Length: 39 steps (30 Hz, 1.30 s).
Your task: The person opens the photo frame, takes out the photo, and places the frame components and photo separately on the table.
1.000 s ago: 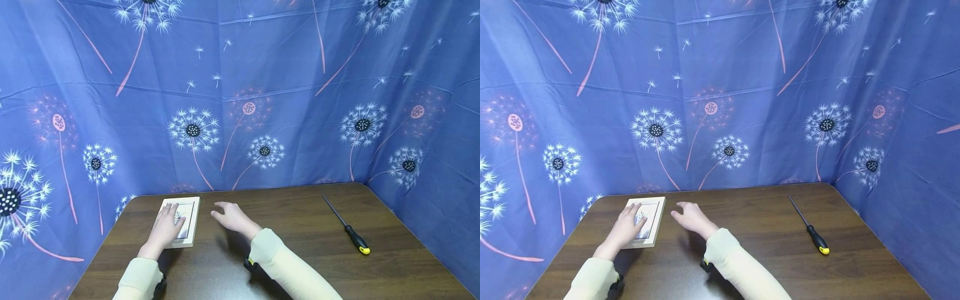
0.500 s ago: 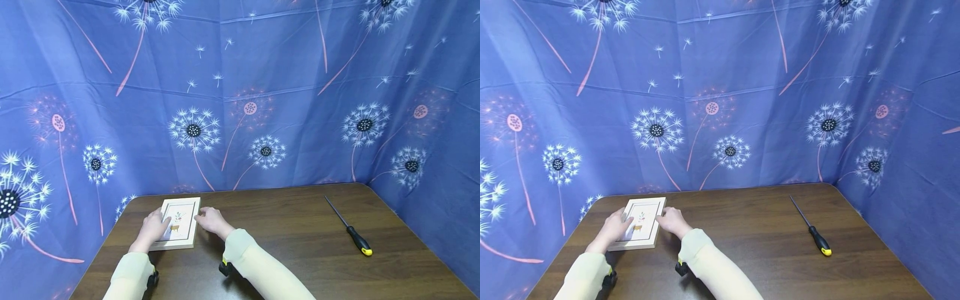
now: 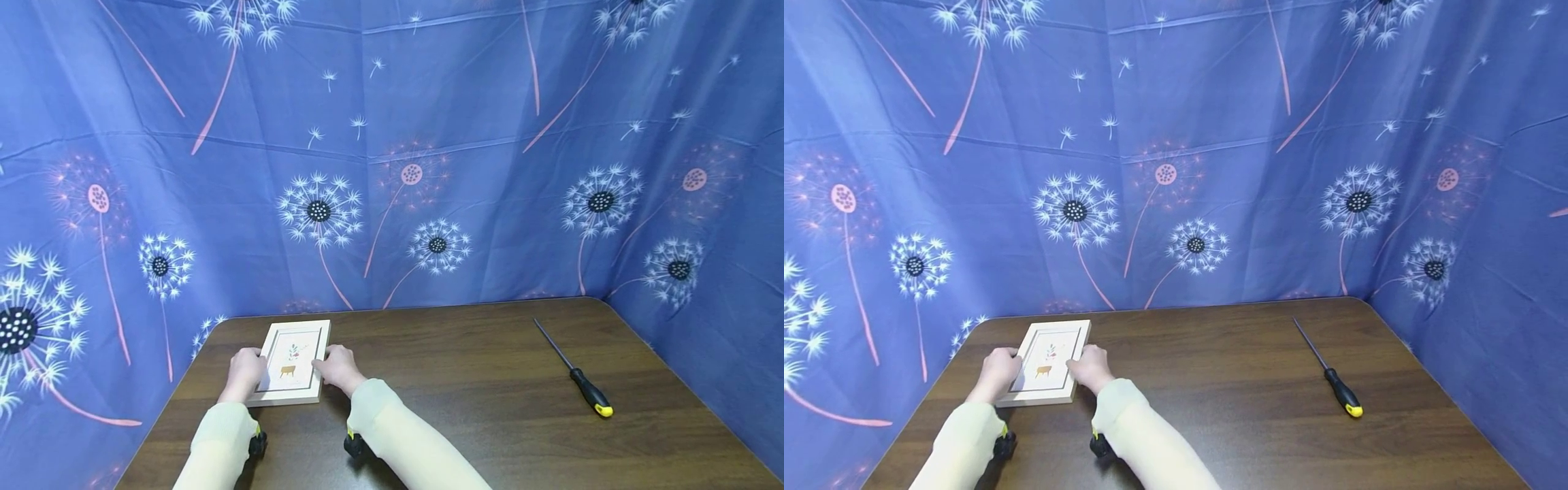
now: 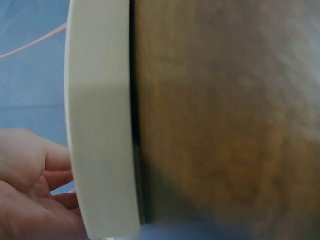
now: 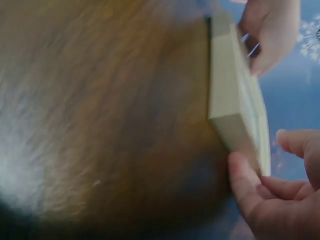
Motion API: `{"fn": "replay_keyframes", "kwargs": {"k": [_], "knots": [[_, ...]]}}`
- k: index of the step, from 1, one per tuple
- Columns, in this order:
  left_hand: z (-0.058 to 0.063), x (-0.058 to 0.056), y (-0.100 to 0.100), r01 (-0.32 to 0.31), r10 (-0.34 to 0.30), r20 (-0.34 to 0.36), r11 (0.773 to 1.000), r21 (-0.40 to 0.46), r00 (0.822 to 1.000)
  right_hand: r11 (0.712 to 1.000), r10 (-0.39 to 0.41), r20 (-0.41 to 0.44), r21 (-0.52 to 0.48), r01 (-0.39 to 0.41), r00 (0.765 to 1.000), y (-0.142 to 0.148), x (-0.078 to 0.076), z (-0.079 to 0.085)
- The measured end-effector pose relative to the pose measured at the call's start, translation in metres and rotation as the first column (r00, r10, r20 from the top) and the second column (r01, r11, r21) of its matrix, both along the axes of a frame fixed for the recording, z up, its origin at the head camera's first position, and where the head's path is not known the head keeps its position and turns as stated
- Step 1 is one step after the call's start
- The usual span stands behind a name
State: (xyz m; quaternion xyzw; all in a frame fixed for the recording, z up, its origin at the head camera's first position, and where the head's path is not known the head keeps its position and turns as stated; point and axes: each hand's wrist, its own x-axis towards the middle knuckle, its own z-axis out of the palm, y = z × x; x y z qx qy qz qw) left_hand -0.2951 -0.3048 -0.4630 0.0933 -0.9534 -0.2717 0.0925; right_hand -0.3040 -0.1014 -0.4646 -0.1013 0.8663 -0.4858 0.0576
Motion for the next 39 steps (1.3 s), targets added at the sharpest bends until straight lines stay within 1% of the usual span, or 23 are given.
{"fn": "replay_keyframes", "kwargs": {"k": [3,5,8,10,15,19,22,29,35,39], "knots": [[-0.004,-0.001,-0.002,-0.004,0.004,-0.022,1.000,0.009,1.000,1.000,-0.002,-0.041,-0.016,0.001,0.999,0.001,-0.001,-0.007],[-0.006,-0.002,-0.003,-0.007,0.007,-0.024,1.000,0.009,1.000,0.999,-0.013,-0.115,0.035,0.018,0.993,0.000,-0.002,-0.012],[-0.008,-0.004,-0.003,-0.012,0.012,-0.017,1.000,0.003,1.000,0.990,-0.028,-0.216,0.127,0.056,0.976,0.000,-0.002,-0.018],[-0.008,-0.004,-0.002,-0.019,0.019,-0.015,1.000,0.003,1.000,0.985,-0.037,-0.243,0.156,0.077,0.969,-0.001,-0.003,-0.020],[-0.005,-0.002,0.000,-0.037,0.037,-0.020,0.999,0.004,0.999,0.993,-0.014,-0.204,0.108,0.037,0.979,-0.001,-0.003,-0.023],[-0.004,-0.002,0.001,-0.031,0.031,-0.022,0.999,0.014,0.999,0.994,-0.022,-0.250,0.095,0.048,0.968,0.001,-0.003,-0.023],[-0.006,-0.002,0.001,-0.027,0.027,-0.014,0.999,0.019,1.000,0.993,-0.032,-0.285,0.101,0.063,0.958,0.003,-0.002,-0.024],[-0.009,-0.002,0.000,-0.036,0.036,-0.006,0.999,0.013,0.999,0.994,-0.006,-0.284,0.103,0.037,0.959,0.003,0.001,-0.026],[-0.009,0.000,0.002,-0.023,0.023,0.007,1.000,0.006,1.000,0.994,-0.027,-0.322,0.093,0.060,0.946,0.005,0.002,-0.029],[-0.007,0.002,0.005,-0.022,0.022,0.012,1.000,0.002,1.000,0.995,-0.043,-0.311,0.075,0.070,0.949,0.007,0.003,-0.029]]}}
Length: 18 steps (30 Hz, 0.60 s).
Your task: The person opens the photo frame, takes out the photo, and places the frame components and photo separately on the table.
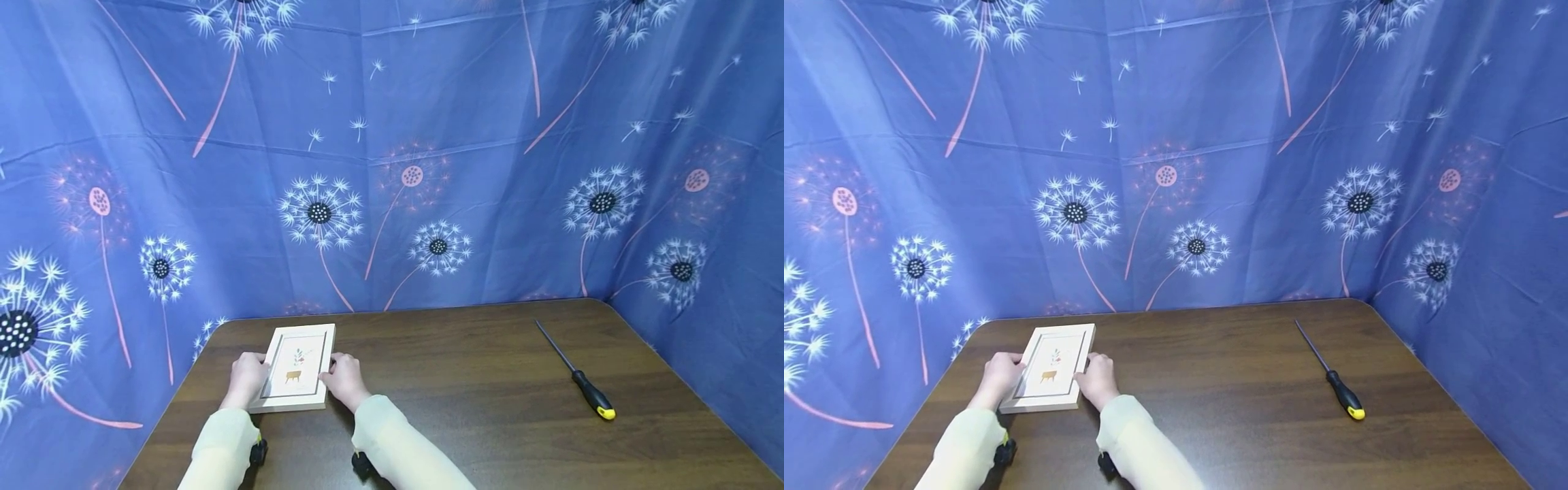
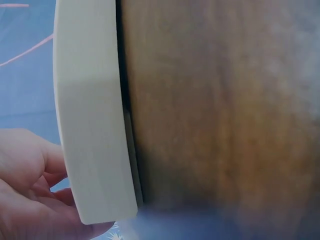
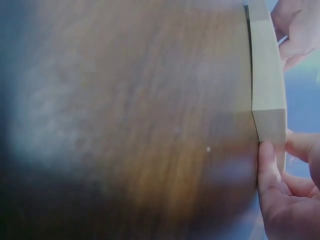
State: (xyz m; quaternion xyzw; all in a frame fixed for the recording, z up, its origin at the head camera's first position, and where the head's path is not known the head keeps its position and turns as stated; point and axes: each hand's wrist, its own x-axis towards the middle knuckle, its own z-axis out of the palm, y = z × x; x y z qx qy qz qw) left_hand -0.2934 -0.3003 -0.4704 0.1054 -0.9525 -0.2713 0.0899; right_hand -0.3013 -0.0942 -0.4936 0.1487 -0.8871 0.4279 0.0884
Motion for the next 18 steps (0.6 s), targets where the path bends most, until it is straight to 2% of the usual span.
{"fn": "replay_keyframes", "kwargs": {"k": [14,18], "knots": [[0.002,0.004,0.008,-0.026,0.025,0.032,0.999,0.034,0.999,0.998,0.014,-0.056,-0.055,-0.017,0.998,0.013,0.015,0.005],[0.001,0.004,0.010,-0.016,0.015,0.038,1.000,0.016,0.999,0.998,0.010,-0.028,-0.060,-0.011,1.000,0.015,0.017,0.004]]}}
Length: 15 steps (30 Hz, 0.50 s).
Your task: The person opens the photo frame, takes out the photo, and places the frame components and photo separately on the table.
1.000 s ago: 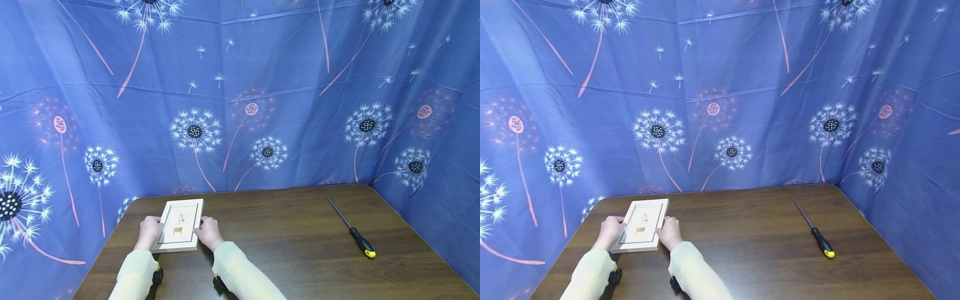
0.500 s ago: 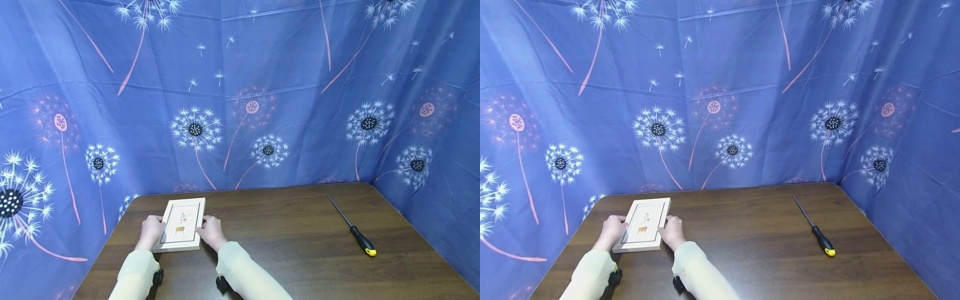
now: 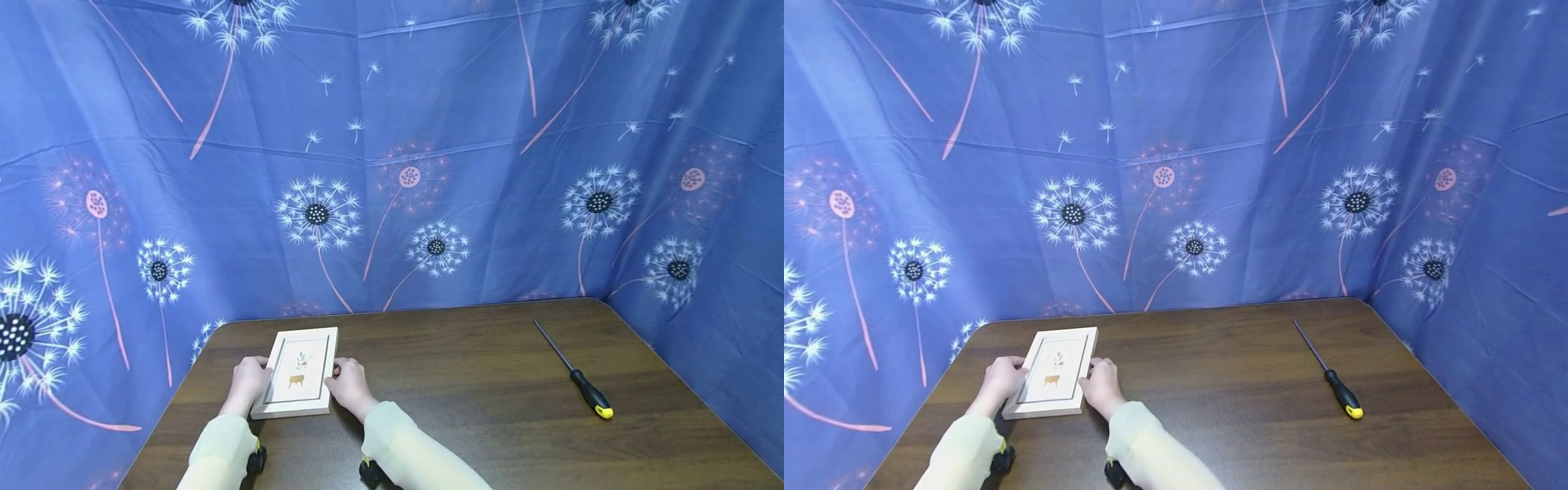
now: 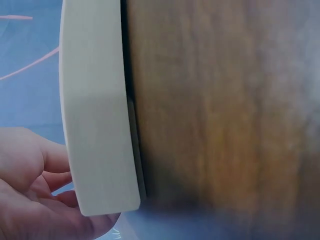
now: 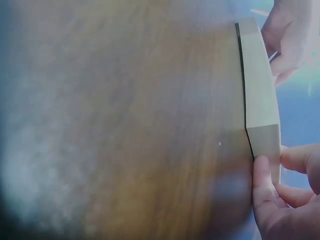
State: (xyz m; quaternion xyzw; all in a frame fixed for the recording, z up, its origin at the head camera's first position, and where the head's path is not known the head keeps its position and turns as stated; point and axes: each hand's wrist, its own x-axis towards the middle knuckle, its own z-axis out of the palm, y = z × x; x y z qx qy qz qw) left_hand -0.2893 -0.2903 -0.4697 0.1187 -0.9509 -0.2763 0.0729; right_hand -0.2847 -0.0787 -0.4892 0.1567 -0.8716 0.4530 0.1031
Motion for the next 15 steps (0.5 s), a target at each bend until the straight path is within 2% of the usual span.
{"fn": "replay_keyframes", "kwargs": {"k": [5,15], "knots": [[-0.002,0.002,0.004,0.010,-0.010,0.010,1.000,-0.006,1.000,1.000,-0.007,0.024,-0.001,0.007,1.000,0.005,0.002,-0.002],[0.001,0.009,0.012,0.055,-0.056,-0.024,0.998,-0.022,0.998,1.000,0.003,0.045,0.023,-0.004,0.999,0.016,0.002,0.001]]}}
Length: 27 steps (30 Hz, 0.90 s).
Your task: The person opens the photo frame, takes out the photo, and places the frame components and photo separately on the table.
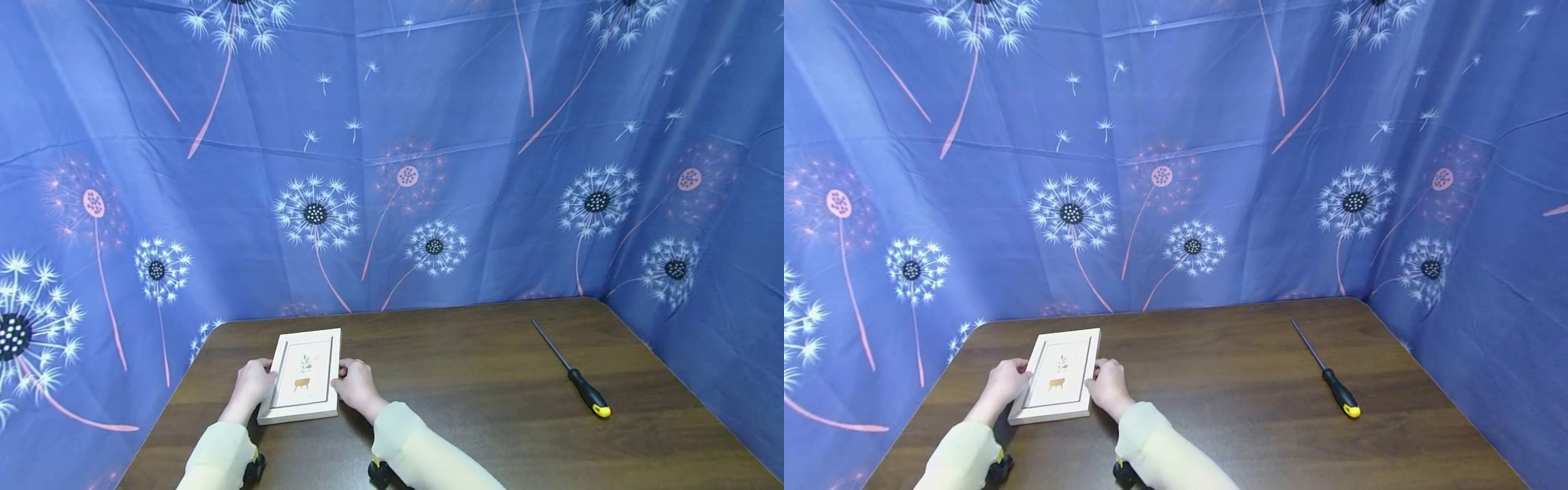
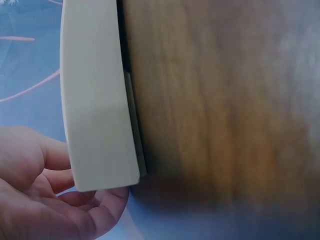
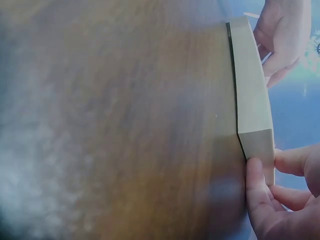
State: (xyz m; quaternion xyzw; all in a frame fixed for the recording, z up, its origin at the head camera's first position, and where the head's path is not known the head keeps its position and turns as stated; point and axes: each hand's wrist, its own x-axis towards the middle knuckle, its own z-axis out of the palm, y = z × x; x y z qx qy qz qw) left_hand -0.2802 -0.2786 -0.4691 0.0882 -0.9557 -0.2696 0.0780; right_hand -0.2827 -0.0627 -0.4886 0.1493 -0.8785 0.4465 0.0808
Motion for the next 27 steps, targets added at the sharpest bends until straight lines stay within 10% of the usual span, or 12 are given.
{"fn": "replay_keyframes", "kwargs": {"k": [27], "knots": [[0.001,0.014,0.027,0.047,-0.047,0.017,0.998,0.029,0.999,1.000,0.011,0.033,-0.029,-0.010,0.999,0.036,0.012,0.001]]}}
